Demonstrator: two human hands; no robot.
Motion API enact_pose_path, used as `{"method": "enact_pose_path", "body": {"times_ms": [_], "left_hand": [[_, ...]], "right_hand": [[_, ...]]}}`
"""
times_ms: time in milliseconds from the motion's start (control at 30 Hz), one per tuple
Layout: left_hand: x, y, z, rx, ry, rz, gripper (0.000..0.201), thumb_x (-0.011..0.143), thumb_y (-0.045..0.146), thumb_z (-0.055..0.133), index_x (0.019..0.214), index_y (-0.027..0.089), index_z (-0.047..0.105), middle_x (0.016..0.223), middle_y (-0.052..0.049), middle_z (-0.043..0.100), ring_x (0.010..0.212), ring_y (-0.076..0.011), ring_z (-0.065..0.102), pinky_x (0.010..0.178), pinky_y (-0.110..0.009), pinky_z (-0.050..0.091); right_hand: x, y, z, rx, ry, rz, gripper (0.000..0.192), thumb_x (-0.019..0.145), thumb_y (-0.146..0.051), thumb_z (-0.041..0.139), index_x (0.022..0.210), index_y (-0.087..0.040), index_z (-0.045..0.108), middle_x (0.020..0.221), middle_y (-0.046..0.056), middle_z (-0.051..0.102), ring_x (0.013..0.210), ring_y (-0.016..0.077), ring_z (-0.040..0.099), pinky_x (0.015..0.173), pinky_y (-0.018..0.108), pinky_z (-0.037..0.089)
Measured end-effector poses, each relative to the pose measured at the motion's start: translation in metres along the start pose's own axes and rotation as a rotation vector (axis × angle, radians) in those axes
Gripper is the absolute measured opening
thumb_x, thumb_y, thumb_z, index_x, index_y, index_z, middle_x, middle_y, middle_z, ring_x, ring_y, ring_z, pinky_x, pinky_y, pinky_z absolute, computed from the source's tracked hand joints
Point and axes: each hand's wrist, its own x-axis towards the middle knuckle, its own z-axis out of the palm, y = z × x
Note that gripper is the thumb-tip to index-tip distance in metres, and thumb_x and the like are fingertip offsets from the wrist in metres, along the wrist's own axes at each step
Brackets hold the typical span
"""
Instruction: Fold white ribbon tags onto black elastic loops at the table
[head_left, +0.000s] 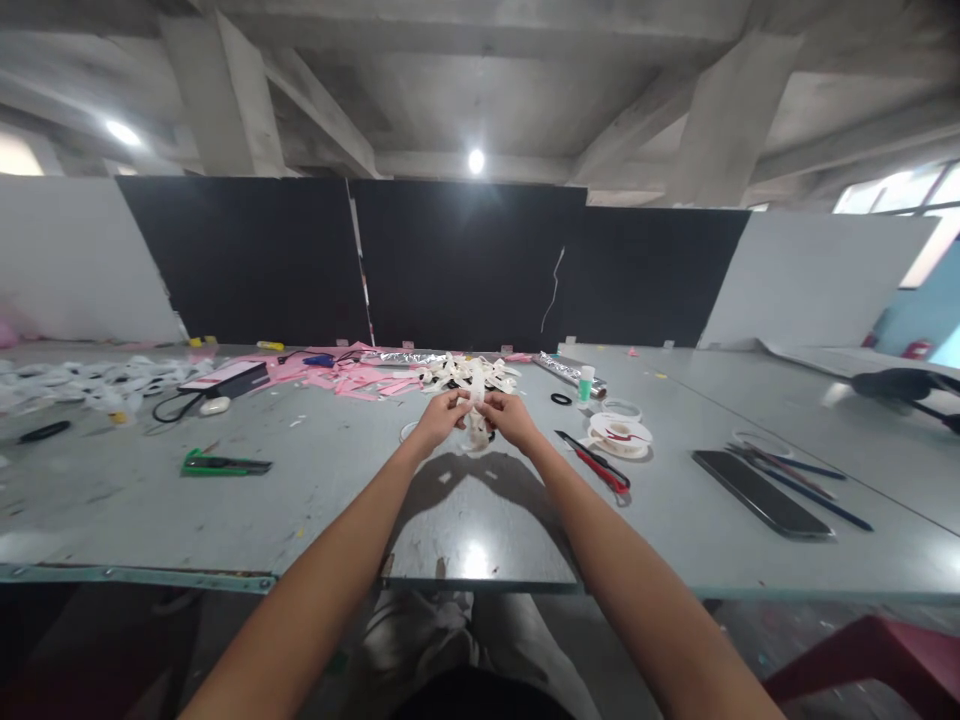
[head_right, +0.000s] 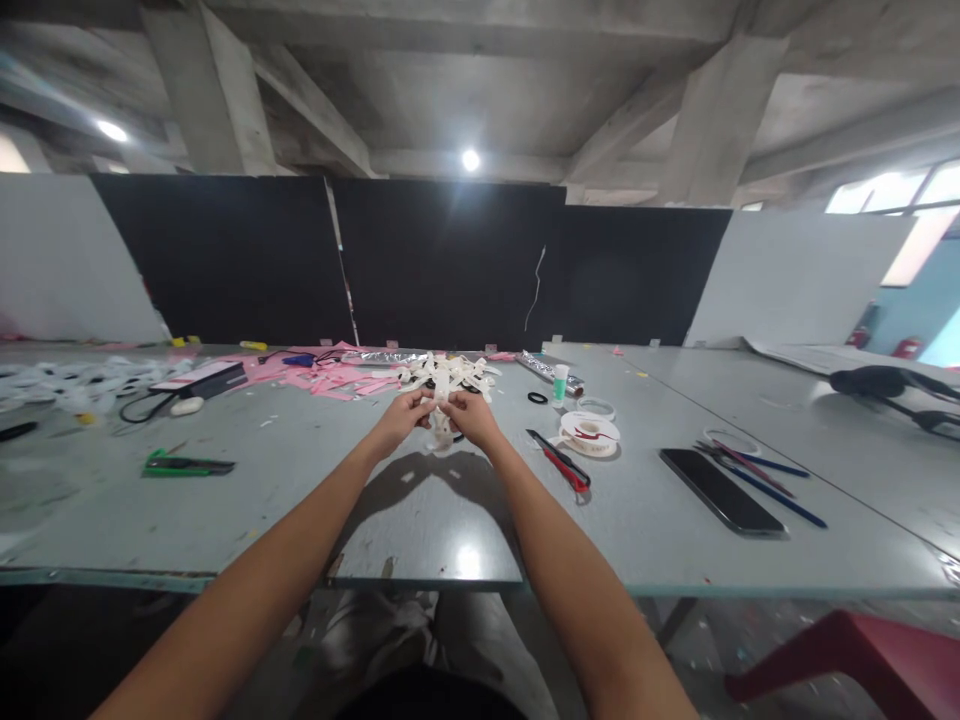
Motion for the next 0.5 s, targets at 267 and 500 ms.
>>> {"method": "enact_pose_path", "body": {"times_ms": [267,500], "left_hand": [[-0.001,-0.005,0.003,0.145,0.095,0.012,0.034,0.078,0.048,0.056,0.075,0.014,0.059,0.053,0.003,0.049,0.048,-0.0098,0.043,0.049,-0.022,0.035],[0.003,-0.006,-0.005,0.355,0.231,0.171,0.034,0.082,0.045,0.049,0.068,0.015,0.058,0.055,0.002,0.048,0.055,-0.0112,0.041,0.052,-0.023,0.029]], "right_hand": [[-0.005,-0.007,0.024,0.244,0.047,0.141,0.024,0.066,-0.036,0.068,0.071,-0.017,0.055,0.053,0.002,0.061,0.045,0.0141,0.058,0.04,0.024,0.049],[-0.004,-0.004,0.02,0.307,0.097,0.204,0.021,0.065,-0.028,0.063,0.081,-0.014,0.06,0.073,0.006,0.065,0.056,0.0149,0.061,0.047,0.026,0.051]]}}
